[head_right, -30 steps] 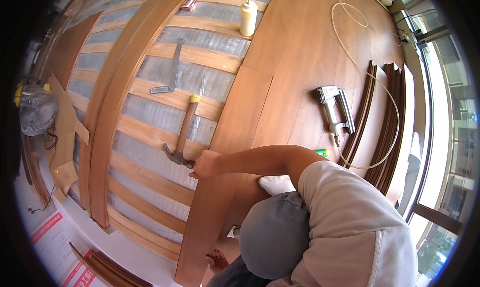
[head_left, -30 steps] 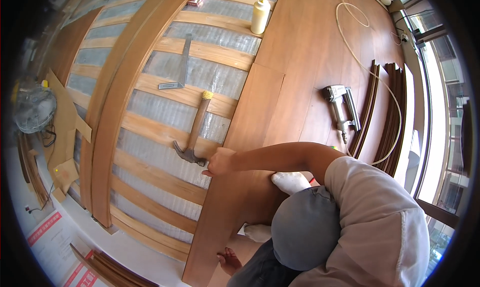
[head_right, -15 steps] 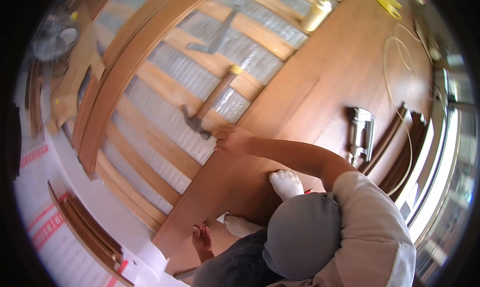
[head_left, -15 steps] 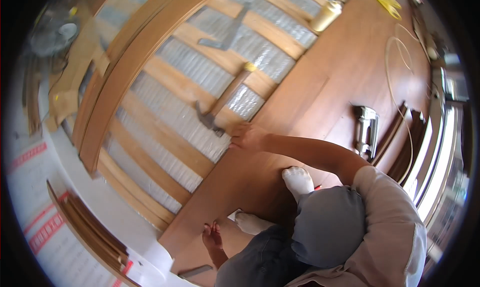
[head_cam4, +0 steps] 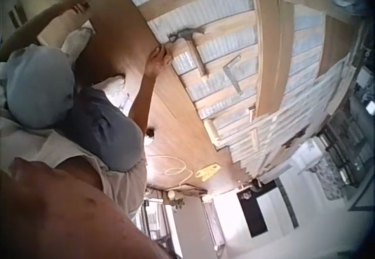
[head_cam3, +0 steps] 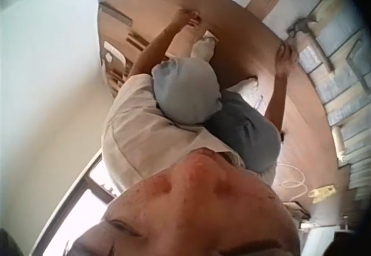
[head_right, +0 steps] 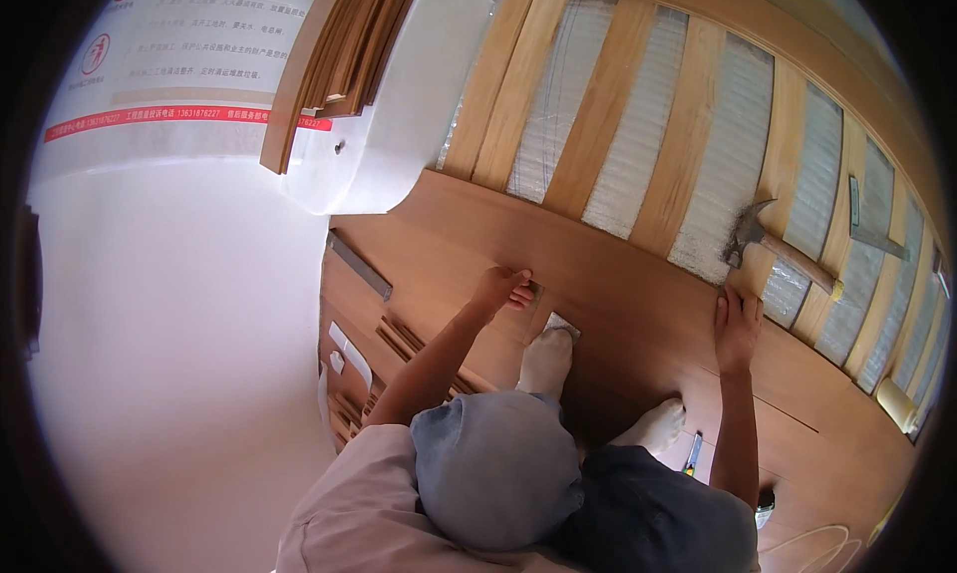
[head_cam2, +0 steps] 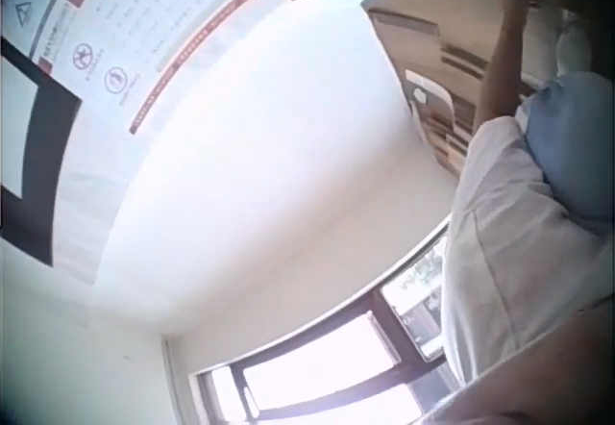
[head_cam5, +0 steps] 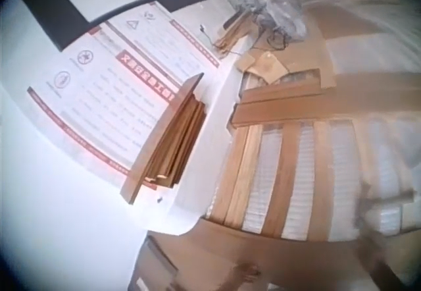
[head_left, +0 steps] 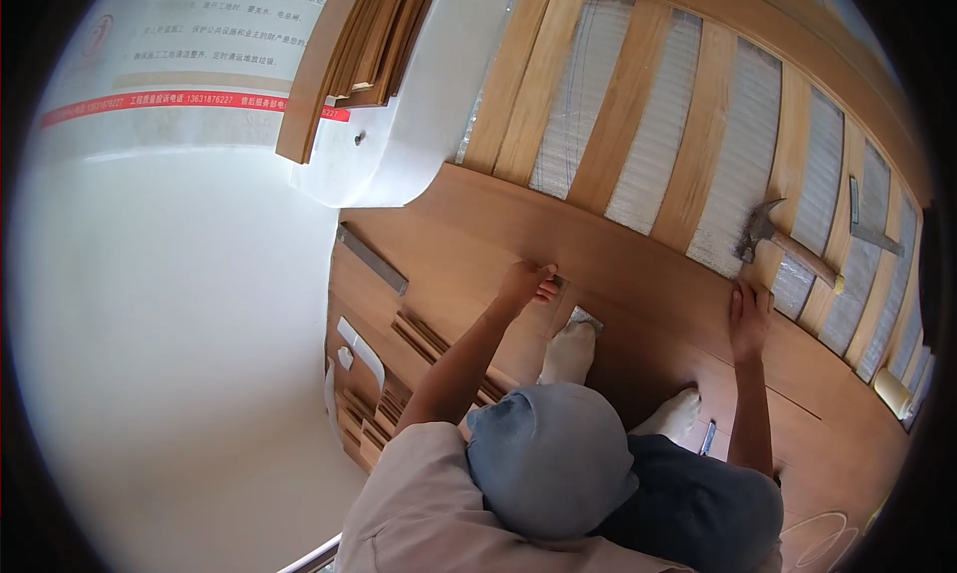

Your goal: The person measures and cuts wooden flooring planks using a table saw and then installs them onto a subfloor by hand and with a hammer and a pneumatic nail gun.

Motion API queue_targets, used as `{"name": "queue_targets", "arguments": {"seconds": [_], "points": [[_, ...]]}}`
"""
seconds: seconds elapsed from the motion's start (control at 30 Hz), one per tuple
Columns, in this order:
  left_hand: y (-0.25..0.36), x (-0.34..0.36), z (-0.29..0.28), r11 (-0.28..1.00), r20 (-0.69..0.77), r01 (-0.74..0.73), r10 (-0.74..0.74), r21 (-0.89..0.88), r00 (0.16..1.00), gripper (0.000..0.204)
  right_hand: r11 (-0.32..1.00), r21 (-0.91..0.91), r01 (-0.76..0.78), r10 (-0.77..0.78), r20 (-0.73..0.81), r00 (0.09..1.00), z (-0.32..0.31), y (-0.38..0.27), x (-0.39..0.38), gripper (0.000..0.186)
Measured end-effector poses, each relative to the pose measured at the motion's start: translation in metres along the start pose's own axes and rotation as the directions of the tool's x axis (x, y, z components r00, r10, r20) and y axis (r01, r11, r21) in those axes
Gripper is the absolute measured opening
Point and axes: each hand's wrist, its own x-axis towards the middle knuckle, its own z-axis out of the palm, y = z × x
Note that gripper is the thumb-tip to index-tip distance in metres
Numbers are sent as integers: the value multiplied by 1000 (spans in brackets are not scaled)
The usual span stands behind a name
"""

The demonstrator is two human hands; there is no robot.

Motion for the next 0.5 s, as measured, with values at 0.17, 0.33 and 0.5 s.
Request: {"name": "queue_targets", "arguments": {"seconds": [0.17, 0.33, 0.5], "points": [[3, 5, 12, 985, -13, -80, 83, 153, 996, 39, 1000, 4, 25, -26, 12, 1000, -2, 7, 0, 22], [10, 8, 12, 786, -101, -260, 377, 561, 921, 36, 997, -45, 60, -61, -13, 998, 2, 4, 7, 22], [51, 22, 8, 341, -66, -393, 820, 854, 568, 32, 998, -44, 42, -41, 2, 999, 2, 1, 6, 22]]}}
